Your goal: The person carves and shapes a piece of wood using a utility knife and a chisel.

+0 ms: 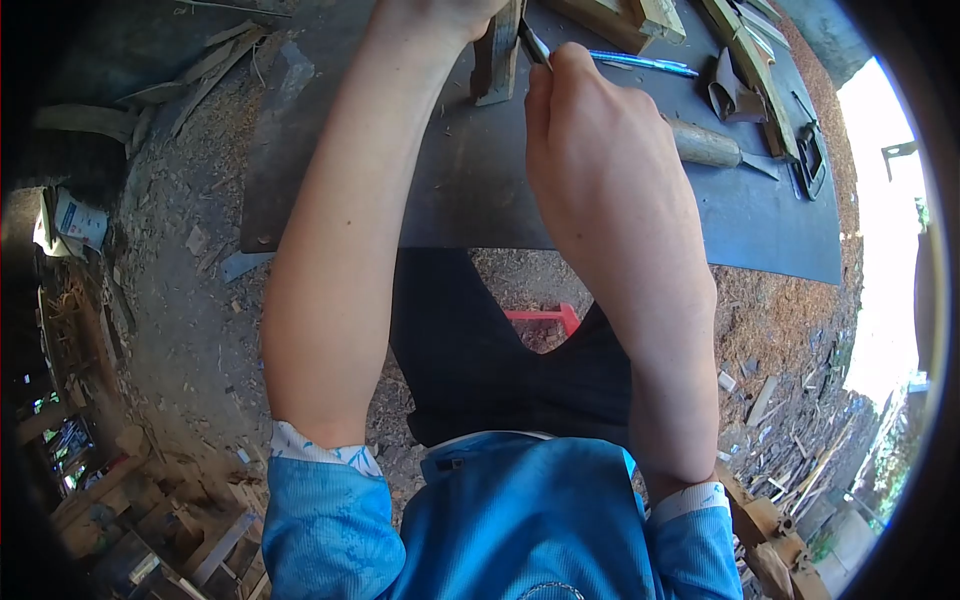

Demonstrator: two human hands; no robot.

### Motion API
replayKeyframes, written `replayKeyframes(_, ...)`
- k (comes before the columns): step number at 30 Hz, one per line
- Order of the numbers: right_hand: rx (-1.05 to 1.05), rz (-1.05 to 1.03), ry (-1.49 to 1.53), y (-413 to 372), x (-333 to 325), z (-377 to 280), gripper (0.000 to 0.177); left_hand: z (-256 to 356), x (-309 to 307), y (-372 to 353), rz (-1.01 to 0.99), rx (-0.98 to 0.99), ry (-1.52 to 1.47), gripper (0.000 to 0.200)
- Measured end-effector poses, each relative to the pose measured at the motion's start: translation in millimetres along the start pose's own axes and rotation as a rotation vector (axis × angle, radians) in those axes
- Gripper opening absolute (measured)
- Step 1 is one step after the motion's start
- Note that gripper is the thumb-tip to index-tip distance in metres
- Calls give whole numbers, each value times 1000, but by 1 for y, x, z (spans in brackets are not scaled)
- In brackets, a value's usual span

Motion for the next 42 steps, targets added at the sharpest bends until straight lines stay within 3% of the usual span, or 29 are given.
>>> replayKeyframes(2, 38, 6, -11, 3, 4, 2, 29, -8, -6, 2, -35, -1, -68, 41)
replayKeyframes(5, -69, 33, 11, 9, 7, 0, 29, -8, -6, 1, -87, -43, -131, 40)
replayKeyframes(8, -83, 73, -27, 2, 3, 2, 29, -14, -2, 0, 10, -57, -16, 40)
replayKeyframes(9, -87, 56, -41, -2, 0, 0, 29, -9, 2, 4, 23, 37, 18, 39)
replayKeyframes(14, -49, 40, -81, -5, 0, -6, 27, -13, -13, 3, 34, -71, -29, 40)
replayKeyframes(20, -216, 83, -48, -3, -1, -6, 25, -10, -1, -2, -9, -62, -57, 39)
replayKeyframes(25, -126, 61, -75, -5, 2, 0, 24, -8, -2, -2, 87, -36, -38, 36)
replayKeyframes(29, -10, 30, -68, -1, 2, -4, 24, -16, -6, 0, 18, -62, -59, 39)
replayKeyframes(32, -201, 87, -108, 0, 5, -12, 24, -7, -4, -1, -44, -40, -80, 39)
replayKeyframes(34, -35, -128, -165, 5, 11, -2, 41, -10, 0, 0, -30, -40, -71, 38)
replayKeyframes(36, -51, -123, -146, 0, 7, -1, 40, -7, 7, -3, -30, -42, -9, 38)
replayKeyframes(38, -252, 122, -59, -10, -7, -9, 22, -4, 7, -3, 23, -41, -20, 38)
replayKeyframes(42, -122, 38, -169, -14, 4, -8, 9, -9, -1, -1, 31, -24, -29, 39)
Point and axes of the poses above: each hand's wrist, its own y-axis towards the middle knuckle, its own x-axis out of the palm, z = x × y, the point moved 8 cm from there along y, towards the middle knuckle, and after that the axes turned 15 degrees about x, right-handed, at the moved point
